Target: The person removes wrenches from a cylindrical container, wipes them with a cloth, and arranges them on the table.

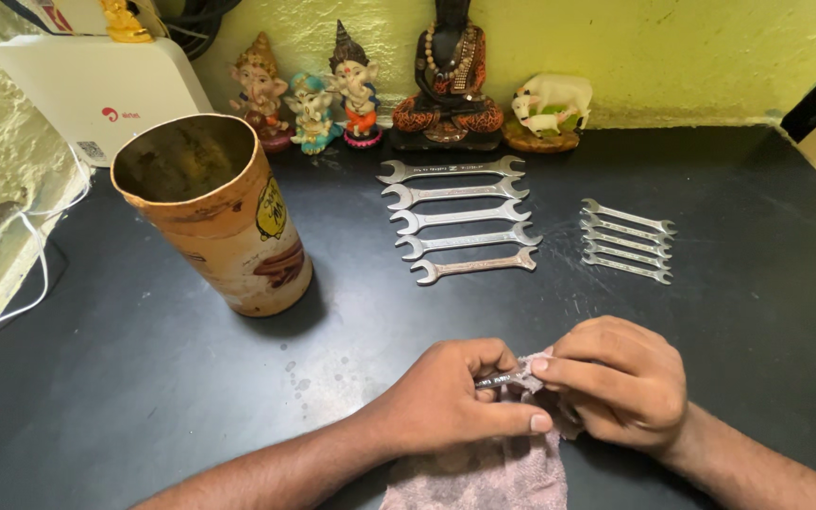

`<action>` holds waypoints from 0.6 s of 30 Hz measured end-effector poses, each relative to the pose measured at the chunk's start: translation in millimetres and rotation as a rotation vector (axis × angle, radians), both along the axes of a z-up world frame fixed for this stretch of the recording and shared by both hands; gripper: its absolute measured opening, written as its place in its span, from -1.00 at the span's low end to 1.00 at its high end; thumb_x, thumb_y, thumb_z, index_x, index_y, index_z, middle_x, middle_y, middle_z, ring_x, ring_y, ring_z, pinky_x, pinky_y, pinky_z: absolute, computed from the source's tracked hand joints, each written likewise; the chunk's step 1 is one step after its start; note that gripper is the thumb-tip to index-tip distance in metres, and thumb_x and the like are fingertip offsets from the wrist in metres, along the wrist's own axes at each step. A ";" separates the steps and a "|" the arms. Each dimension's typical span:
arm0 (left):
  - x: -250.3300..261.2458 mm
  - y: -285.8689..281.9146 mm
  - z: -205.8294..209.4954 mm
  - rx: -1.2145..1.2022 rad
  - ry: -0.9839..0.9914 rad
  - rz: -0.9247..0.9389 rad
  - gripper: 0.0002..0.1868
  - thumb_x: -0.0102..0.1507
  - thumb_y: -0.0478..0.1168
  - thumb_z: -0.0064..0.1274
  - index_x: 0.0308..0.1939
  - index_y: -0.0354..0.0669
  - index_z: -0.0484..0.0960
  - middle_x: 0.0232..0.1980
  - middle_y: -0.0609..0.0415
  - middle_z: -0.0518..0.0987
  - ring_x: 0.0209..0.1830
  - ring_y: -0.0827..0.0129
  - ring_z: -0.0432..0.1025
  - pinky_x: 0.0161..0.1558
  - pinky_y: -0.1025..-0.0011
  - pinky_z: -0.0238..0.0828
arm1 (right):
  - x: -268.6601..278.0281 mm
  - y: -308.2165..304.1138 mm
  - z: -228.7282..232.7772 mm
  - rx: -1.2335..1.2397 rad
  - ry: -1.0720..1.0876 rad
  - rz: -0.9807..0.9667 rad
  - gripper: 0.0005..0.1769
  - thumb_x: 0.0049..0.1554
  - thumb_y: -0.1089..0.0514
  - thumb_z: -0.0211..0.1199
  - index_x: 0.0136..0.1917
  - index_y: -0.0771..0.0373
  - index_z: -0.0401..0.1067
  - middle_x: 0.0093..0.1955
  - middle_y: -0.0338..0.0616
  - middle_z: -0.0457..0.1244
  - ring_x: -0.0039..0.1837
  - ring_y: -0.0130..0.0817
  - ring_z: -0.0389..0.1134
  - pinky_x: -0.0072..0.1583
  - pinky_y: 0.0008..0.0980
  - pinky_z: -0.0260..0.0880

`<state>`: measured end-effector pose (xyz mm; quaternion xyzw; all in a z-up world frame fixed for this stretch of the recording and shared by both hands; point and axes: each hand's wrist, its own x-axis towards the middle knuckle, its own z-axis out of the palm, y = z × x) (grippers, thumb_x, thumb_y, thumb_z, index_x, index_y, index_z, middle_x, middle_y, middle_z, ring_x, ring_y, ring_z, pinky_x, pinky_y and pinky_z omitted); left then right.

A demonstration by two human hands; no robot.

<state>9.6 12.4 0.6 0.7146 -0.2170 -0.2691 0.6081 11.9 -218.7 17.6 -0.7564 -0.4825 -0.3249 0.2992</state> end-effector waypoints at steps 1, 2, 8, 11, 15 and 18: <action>1.0 -0.4 -1.5 0.000 -0.001 0.000 -0.55 0.10 0.03 0.34 -0.19 -0.25 0.60 -0.40 0.22 0.58 -0.40 0.61 0.45 -0.36 0.55 0.42 | 0.1 0.7 0.8 0.000 -0.001 0.000 -0.68 -0.08 0.28 0.36 0.01 0.23 0.55 -0.15 -0.19 0.36 -0.13 -0.30 0.46 -0.11 -0.36 0.47; 2.6 -1.1 -3.4 -0.034 -0.024 0.012 -0.56 0.12 0.04 0.33 -0.23 -0.27 0.61 -0.39 0.23 0.56 -0.38 0.62 0.43 -0.34 0.55 0.40 | 0.7 1.0 1.2 -0.008 -0.016 0.017 -0.71 -0.05 0.26 0.39 -0.01 0.22 0.55 -0.17 -0.20 0.36 -0.15 -0.33 0.45 -0.12 -0.36 0.47; 2.3 1.2 -8.3 -0.015 -0.115 -0.020 -0.54 0.25 0.11 0.21 -0.27 -0.28 0.65 -0.42 0.20 0.50 -0.38 0.60 0.36 -0.36 0.53 0.33 | 0.2 -1.1 -5.3 0.020 0.113 0.010 -0.81 -0.01 0.24 0.39 -0.08 0.23 0.56 -0.22 -0.22 0.36 -0.22 -0.38 0.44 -0.19 -0.41 0.43; 2.1 0.8 -4.6 -0.047 -0.126 -0.036 -0.55 0.32 0.10 0.11 -0.22 -0.30 0.68 -0.40 0.17 0.58 -0.36 0.59 0.43 -0.33 0.54 0.40 | 2.7 -6.3 -10.4 0.023 0.232 0.026 -0.86 0.02 0.25 0.38 -0.10 0.24 0.55 -0.22 -0.21 0.38 -0.21 -0.37 0.45 -0.20 -0.43 0.43; 0.8 0.2 -0.5 -0.133 0.018 -0.076 -0.58 0.39 0.03 0.02 -0.19 -0.34 0.66 -0.36 0.09 0.64 -0.37 0.55 0.52 -0.33 0.51 0.49 | 6.8 -16.5 -24.1 0.018 0.428 0.099 -0.91 0.07 0.25 0.35 -0.10 0.26 0.57 -0.19 -0.19 0.40 -0.19 -0.41 0.47 -0.16 -0.46 0.48; 1.0 -0.2 -0.6 -0.126 -0.092 -0.083 -0.61 0.40 -0.01 0.04 -0.19 -0.34 0.67 -0.37 0.10 0.65 -0.36 0.57 0.52 -0.32 0.53 0.48 | 11.4 -25.1 -40.8 0.122 0.726 0.160 -0.88 0.11 0.24 0.37 -0.08 0.32 0.58 -0.17 -0.15 0.45 -0.20 -0.45 0.49 -0.18 -0.47 0.47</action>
